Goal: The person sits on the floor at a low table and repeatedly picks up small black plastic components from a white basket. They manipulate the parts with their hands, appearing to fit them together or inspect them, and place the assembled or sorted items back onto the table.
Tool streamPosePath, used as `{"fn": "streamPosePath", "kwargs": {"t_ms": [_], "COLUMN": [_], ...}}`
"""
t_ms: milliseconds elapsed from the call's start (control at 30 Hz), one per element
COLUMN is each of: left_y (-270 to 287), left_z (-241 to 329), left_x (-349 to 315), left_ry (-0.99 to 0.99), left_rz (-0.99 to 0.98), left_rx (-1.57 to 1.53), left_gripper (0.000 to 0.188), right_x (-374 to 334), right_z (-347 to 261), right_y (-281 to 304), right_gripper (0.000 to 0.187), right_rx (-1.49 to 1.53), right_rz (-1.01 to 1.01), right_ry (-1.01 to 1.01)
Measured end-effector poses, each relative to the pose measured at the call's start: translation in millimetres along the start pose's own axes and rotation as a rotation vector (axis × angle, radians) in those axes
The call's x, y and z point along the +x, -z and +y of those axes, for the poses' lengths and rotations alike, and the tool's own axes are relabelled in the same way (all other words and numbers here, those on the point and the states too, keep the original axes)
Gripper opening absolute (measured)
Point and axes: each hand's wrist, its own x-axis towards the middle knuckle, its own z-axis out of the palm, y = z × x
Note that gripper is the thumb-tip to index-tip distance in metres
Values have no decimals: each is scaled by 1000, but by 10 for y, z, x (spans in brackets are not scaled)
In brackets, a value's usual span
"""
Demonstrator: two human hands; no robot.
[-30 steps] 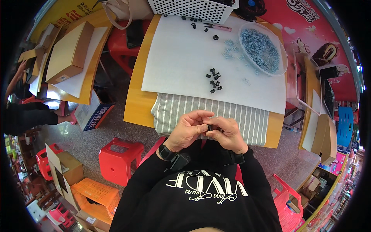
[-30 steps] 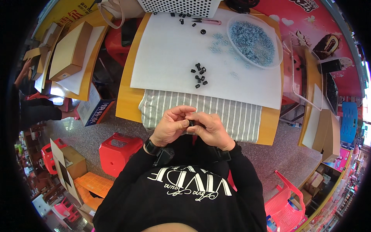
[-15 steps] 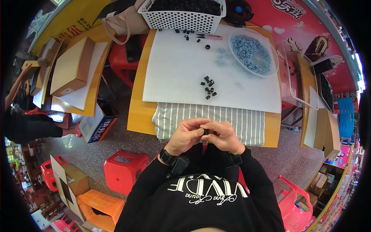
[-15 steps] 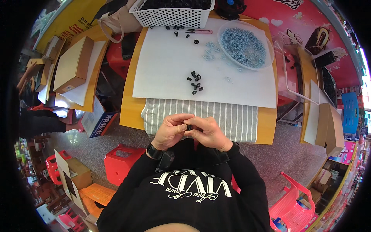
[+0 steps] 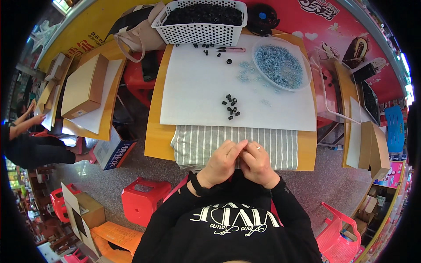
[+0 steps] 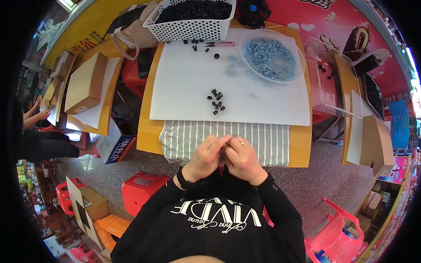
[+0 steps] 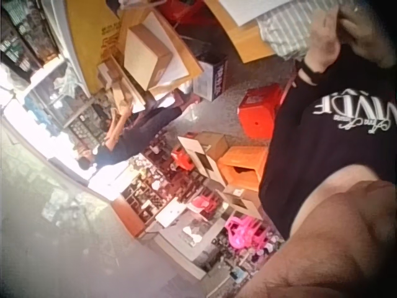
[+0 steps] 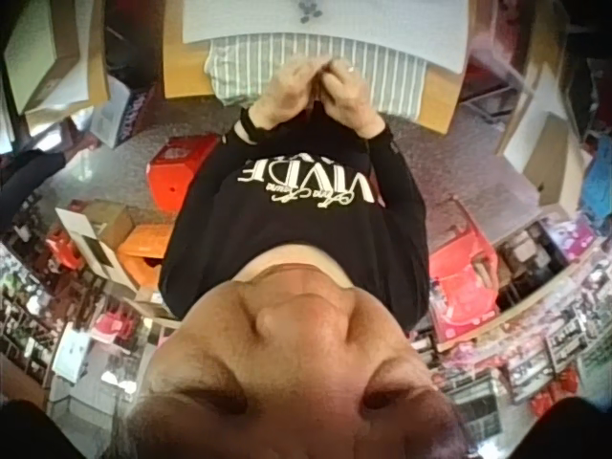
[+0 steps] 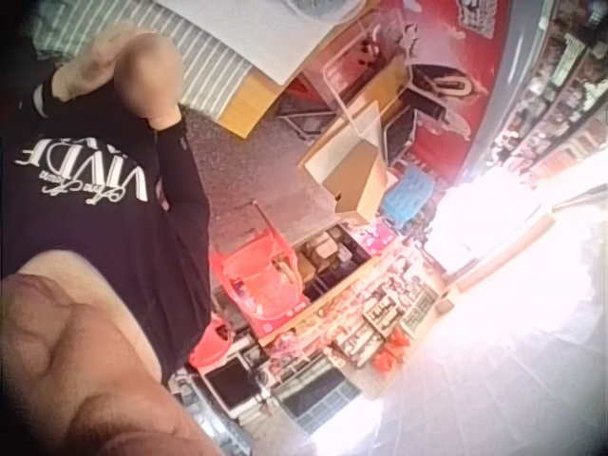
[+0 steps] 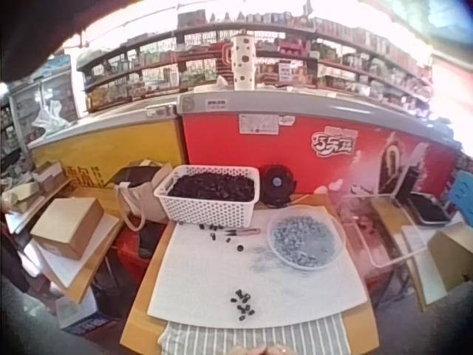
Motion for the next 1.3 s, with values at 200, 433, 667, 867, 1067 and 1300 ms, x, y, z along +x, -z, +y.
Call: {"fn": "streamPosePath", "kwargs": {"t_ms": [200,433,667,867,1067,1300], "left_y": [-13,-13,-27,-14,56,205], "left_z": [-19,-40,-24,7,-110,-115], "left_x": [48,68,54,52,80,129], "left_ry": [-34,-47,-37,-23,184,530], "left_rz": [-24,-77,-95,-107,-130,-94], "left_rx": [2,19,47,56,-246,-1028], "left_gripper": [52,56,57,57,54,30], "right_x": [-46,-84,-90,-107,-32,53], "right_z": [13,66,66,46,62,-96], "right_y": [-2,-19,-10,-5,26,212], "right_gripper": [22,22,23,22,24,25], "right_rx": [-53,-58,-53,-35,111,528], "right_rz": [0,-7,-9,-5,44,20], "right_ry": [65,67,65,60,-97,-329]}}
